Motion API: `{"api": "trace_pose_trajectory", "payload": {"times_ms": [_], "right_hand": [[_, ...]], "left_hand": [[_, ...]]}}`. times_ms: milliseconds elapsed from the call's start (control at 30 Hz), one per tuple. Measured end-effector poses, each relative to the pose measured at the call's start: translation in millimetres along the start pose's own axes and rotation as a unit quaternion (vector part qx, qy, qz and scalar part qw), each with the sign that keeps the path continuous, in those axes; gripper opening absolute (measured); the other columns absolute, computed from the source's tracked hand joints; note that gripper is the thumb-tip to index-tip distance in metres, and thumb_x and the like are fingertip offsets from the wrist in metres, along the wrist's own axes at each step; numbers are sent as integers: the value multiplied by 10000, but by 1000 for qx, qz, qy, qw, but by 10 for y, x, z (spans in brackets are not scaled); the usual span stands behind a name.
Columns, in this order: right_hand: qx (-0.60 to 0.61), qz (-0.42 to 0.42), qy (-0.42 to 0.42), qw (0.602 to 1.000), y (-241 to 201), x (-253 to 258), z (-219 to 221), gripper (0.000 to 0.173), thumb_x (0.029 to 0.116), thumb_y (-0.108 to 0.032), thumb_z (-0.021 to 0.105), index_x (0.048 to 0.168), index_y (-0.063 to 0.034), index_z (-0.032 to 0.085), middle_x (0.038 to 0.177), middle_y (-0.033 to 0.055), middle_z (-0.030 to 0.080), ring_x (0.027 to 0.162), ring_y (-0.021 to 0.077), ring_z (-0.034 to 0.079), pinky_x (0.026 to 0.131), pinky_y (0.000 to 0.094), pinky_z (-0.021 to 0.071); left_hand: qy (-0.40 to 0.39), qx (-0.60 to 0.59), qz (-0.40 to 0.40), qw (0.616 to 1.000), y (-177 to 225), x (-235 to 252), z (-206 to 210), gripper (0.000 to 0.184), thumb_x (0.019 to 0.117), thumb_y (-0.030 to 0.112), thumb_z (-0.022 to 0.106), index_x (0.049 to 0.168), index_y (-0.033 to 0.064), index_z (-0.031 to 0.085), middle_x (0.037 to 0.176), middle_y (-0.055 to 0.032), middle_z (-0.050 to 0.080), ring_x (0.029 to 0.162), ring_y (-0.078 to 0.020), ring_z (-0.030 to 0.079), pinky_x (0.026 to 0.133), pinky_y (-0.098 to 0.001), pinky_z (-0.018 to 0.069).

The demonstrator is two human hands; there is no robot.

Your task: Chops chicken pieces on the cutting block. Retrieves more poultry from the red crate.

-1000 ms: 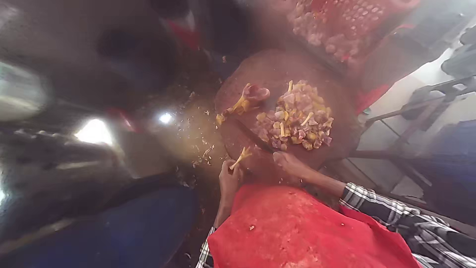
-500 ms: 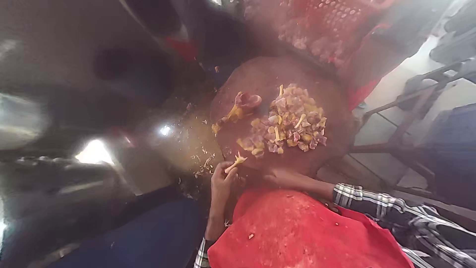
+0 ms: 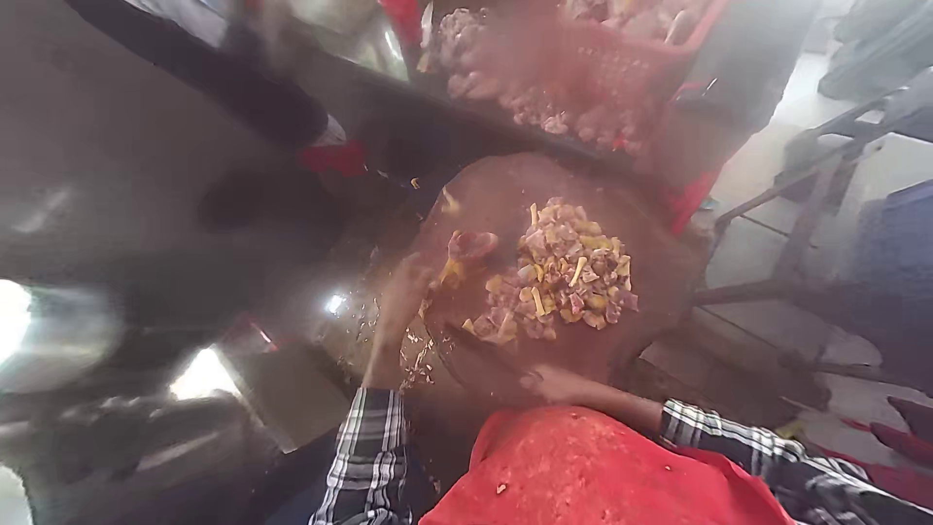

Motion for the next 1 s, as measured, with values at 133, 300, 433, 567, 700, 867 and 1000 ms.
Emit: {"api": "trace_pose_trajectory", "payload": {"times_ms": [133, 300, 433, 567, 700, 867, 1000], "right_hand": [[91, 40, 145, 984, 221, -156, -448, 516, 1054, -549, 456, 1220, -81, 599, 856, 90, 624, 696, 213, 620, 664, 440, 551], [-64, 39, 201, 977, 302, -511, -595, 532, 1042, -590, 418, 1262, -139, 593, 895, 113, 667, 840, 275, 677, 789, 534, 560], [-150, 35, 87, 984, 539, -508, -510, 499, 1048, -583, 433, 1268, -162, 585, 949, 125, 692, 914, 305, 698, 832, 563, 560], [-86, 30, 142, 986, 678, -461, -453, 517, 1039, -583, 430, 1192, -126, 617, 885, 117, 671, 843, 284, 678, 798, 535, 554], [-16, 16, 183, 983, 802, -382, -387, 531, 1036, -563, 451, 1177, -84, 631, 866, 118, 667, 788, 260, 674, 775, 508, 563], [-50, 14, 197, 979, 751, -397, -360, 533, 1038, -590, 428, 1172, -113, 626, 911, 121, 674, 868, 275, 679, 833, 535, 557], [-85, 20, 195, 977, 717, -404, -347, 564, 1033, -613, 411, 1208, -117, 616, 922, 122, 668, 880, 281, 673, 831, 542, 548]], "left_hand": [[-50, 56, -43, 996, -723, 451, 231, 425, 1066, 381, 507, 1405, 139, 592, 1330, -119, 663, 1204, -286, 652, 1040, -572, 505], [-40, 209, -51, 976, -952, 476, 783, 520, 941, 445, 660, 1383, 175, 620, 1286, -147, 670, 1238, -358, 607, 1045, -619, 469], [-96, 99, -102, 985, -613, 322, 870, 396, 1037, 405, 496, 1279, 139, 661, 1102, -126, 720, 1007, -295, 696, 868, -548, 558], [-128, -531, -125, 828, -39, -271, 778, 323, 1100, 257, 361, 1137, 56, 612, 722, -34, 581, 576, -133, 571, 546, -306, 540], [-151, -653, -83, 738, -162, -911, 872, 387, 1042, 364, 347, 1064, 88, 617, 679, -12, 578, 563, -131, 580, 542, -303, 544], [-148, -240, -121, 952, -702, -1657, 1379, 407, 1018, 400, 514, 1133, 48, 685, 900, -65, 690, 774, -172, 655, 739, -408, 570], [-43, -11, -206, 977, -1020, -1658, 1621, 887, 837, 706, 679, 1477, 128, 468, 1136, -141, 721, 1026, -315, 715, 893, -607, 569]]}}
Point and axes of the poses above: each hand's wrist, its own x-axis towards the middle knuckle, its own z-axis out of the palm, y = z × x, the point moved 6 cm from there along x, towards the middle knuckle
